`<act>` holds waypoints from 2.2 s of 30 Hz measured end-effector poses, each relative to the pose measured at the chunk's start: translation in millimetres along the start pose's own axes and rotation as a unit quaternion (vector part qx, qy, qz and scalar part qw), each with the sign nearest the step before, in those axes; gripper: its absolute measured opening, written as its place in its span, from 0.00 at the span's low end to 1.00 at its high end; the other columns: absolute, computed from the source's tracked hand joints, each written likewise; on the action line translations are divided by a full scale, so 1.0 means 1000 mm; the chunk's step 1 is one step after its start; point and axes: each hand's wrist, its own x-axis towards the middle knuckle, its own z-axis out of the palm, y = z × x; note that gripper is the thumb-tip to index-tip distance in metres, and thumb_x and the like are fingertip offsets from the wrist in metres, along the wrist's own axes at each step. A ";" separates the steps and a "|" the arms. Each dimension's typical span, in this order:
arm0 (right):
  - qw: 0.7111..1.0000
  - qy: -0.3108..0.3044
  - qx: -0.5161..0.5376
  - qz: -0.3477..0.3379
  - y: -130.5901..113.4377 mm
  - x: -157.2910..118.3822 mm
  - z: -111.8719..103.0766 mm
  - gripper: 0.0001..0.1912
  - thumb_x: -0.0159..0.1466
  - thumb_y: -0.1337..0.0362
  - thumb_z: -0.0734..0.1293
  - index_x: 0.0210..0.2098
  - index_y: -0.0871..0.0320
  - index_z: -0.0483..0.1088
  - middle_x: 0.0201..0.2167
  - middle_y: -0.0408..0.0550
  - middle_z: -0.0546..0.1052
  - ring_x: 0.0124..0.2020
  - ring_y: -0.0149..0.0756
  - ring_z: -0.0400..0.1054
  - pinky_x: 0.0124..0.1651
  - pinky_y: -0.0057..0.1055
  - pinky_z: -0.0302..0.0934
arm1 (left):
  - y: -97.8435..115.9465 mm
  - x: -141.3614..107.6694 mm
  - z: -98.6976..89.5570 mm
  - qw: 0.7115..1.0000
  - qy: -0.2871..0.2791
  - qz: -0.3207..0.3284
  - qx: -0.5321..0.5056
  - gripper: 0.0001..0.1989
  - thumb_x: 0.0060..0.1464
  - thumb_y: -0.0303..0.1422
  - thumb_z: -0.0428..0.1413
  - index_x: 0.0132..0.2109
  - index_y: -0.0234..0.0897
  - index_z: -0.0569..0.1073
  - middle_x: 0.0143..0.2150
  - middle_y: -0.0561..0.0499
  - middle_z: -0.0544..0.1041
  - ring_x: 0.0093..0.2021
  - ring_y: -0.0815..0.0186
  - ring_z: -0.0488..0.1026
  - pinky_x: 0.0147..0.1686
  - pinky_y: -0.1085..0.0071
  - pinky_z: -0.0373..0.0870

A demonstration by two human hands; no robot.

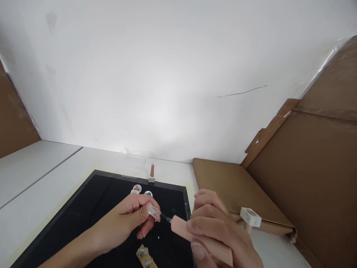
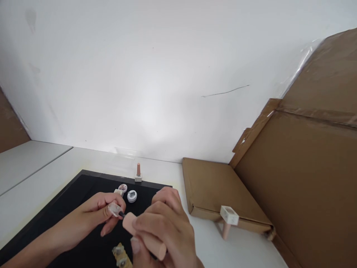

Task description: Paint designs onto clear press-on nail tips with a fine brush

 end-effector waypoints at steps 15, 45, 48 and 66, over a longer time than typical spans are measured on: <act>1.000 -0.007 0.006 0.001 0.003 -0.001 0.002 0.12 0.53 0.77 0.60 0.32 0.55 0.64 0.18 0.39 0.64 0.22 0.33 0.57 0.31 0.37 0.59 | -0.003 0.000 -0.001 1.000 -0.017 -0.007 -0.013 0.22 0.57 0.50 0.50 0.29 0.34 0.69 0.16 0.60 0.59 0.19 0.73 0.52 0.24 0.74 0.51; 1.000 0.020 -0.002 -0.001 0.002 0.005 -0.005 0.12 0.54 0.78 0.60 0.32 0.56 0.65 0.17 0.39 0.65 0.18 0.30 0.57 0.30 0.37 0.61 | 0.002 -0.003 -0.001 0.998 0.031 0.048 0.022 0.19 0.58 0.48 0.50 0.31 0.35 0.68 0.20 0.56 0.65 0.22 0.71 0.60 0.28 0.73 0.58; 0.998 0.051 -0.023 -0.001 0.002 0.004 -0.006 0.11 0.54 0.77 0.61 0.33 0.56 0.66 0.18 0.40 0.67 0.19 0.31 0.58 0.30 0.38 0.61 | 0.003 -0.005 0.000 0.990 0.090 0.091 0.055 0.15 0.56 0.44 0.54 0.32 0.36 0.70 0.24 0.55 0.69 0.25 0.69 0.64 0.28 0.73 0.62; 0.997 -0.037 -0.063 -0.040 -0.001 0.000 -0.004 0.14 0.54 0.76 0.61 0.38 0.55 0.66 0.20 0.43 0.69 0.25 0.36 0.62 0.31 0.37 0.60 | -0.003 -0.008 0.006 0.891 0.215 0.254 0.310 0.07 0.49 0.34 0.63 0.28 0.38 0.74 0.21 0.51 0.76 0.21 0.66 0.71 0.22 0.74 0.65</act>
